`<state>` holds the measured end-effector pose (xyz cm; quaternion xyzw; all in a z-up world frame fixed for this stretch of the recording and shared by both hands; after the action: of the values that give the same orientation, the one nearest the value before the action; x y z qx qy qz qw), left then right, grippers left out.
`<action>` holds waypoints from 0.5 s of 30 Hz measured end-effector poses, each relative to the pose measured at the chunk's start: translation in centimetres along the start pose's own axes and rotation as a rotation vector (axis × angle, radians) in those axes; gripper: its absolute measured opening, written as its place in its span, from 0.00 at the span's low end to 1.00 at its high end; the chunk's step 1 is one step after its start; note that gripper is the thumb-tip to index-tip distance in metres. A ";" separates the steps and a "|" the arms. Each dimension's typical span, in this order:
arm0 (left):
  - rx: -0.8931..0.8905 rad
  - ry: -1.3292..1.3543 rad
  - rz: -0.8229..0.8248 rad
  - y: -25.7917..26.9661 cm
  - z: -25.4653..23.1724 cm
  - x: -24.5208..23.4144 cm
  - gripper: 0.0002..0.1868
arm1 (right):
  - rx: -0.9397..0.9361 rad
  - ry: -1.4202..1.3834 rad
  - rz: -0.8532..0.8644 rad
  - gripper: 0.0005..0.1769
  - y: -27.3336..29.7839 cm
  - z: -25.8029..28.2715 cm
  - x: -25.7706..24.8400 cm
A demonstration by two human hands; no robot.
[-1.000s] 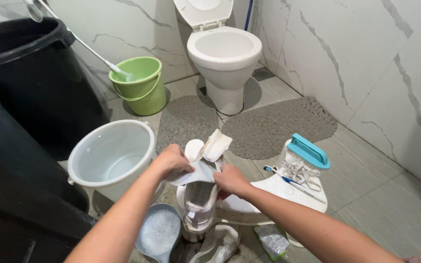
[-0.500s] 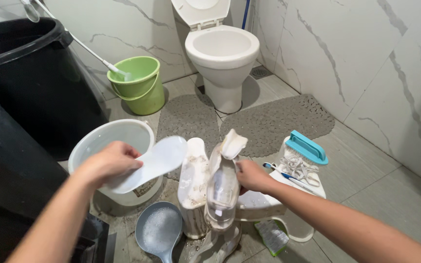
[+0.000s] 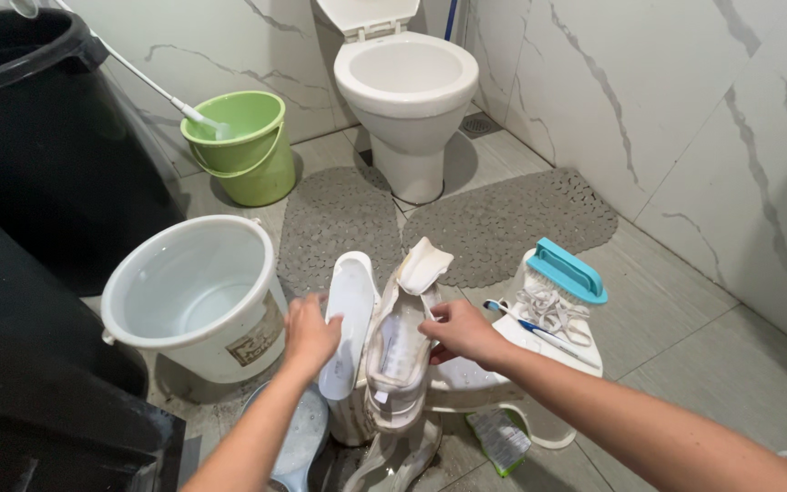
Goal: The person cleans a white sneaker in a bathroom. They remove the laces and insole, then scrub the shoe with a brush and water. They rinse the shoe and apply a cleaning spray before scrubbing again.
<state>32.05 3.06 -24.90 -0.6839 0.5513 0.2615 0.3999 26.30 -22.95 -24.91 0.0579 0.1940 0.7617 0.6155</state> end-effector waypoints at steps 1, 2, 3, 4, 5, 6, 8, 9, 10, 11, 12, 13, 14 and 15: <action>0.098 0.061 -0.058 0.2 -1.8 -1.9 0.27 | 0.013 -0.025 0.004 0.28 0.0 -0.1 0.0; 0.048 0.092 0.041 0.1 -2.3 -2.1 0.29 | 0.024 -0.051 0.007 0.30 -0.1 -0.2 0.0; -0.001 0.122 0.139 0.1 -2.9 -2.1 0.32 | 0.028 -0.042 -0.002 0.30 -0.1 -0.3 -0.1; -0.051 0.154 0.236 0.4 -3.5 -1.8 0.35 | 0.031 -0.030 -0.012 0.31 -0.1 -0.3 -0.1; -0.062 0.154 0.303 0.9 -4.3 -1.4 0.36 | 0.033 -0.019 -0.021 0.32 -0.1 -0.3 -0.1; -0.076 0.155 0.370 1.5 -4.8 -0.8 0.37 | 0.032 -0.022 -0.014 0.32 -0.1 -0.4 0.0; -0.094 0.191 0.463 2.5 -5.2 0.6 0.34 | 0.030 -0.028 -0.003 0.32 -0.1 -0.7 0.2; -0.098 0.227 0.489 3.1 -5.3 1.5 0.31 | 0.028 -0.026 -0.002 0.30 -0.2 -0.9 0.2; -0.102 0.264 0.515 3.5 -5.2 2.6 0.27 | 0.026 -0.024 -0.001 0.28 -0.4 -1.1 0.1; -0.133 0.276 0.493 3.5 -4.7 3.2 0.23 | 0.024 -0.021 -0.001 0.26 -0.6 -1.4 0.0; -0.165 0.286 0.473 3.5 -3.9 3.8 0.18 | 0.019 -0.035 0.023 0.23 -0.7 -1.7 0.2; -0.198 0.295 0.452 3.4 -3.1 4.3 0.16 | 0.015 -0.049 0.048 0.21 -0.9 -2.0 0.3; -0.243 0.364 0.464 3.5 -2.2 5.0 0.14 | 0.008 -0.063 0.073 0.19 -1.1 -2.1 0.5; -0.288 0.433 0.474 3.7 -1.5 5.6 0.13 | 0.013 -0.076 0.080 0.18 -1.3 -2.3 0.5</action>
<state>29.85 -1.51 -29.54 -0.6258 0.7244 0.2709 0.1014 26.61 -22.81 -27.54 0.0987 0.1728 0.7816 0.5912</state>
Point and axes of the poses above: each hand's wrist, its own y-axis away from the middle knuckle, its own x-axis out of the palm, z = x × y, the point moved 10 cm from there along -y, towards the middle knuckle, and after that the axes turned 1 degree about -y, right-handed, at the moved point
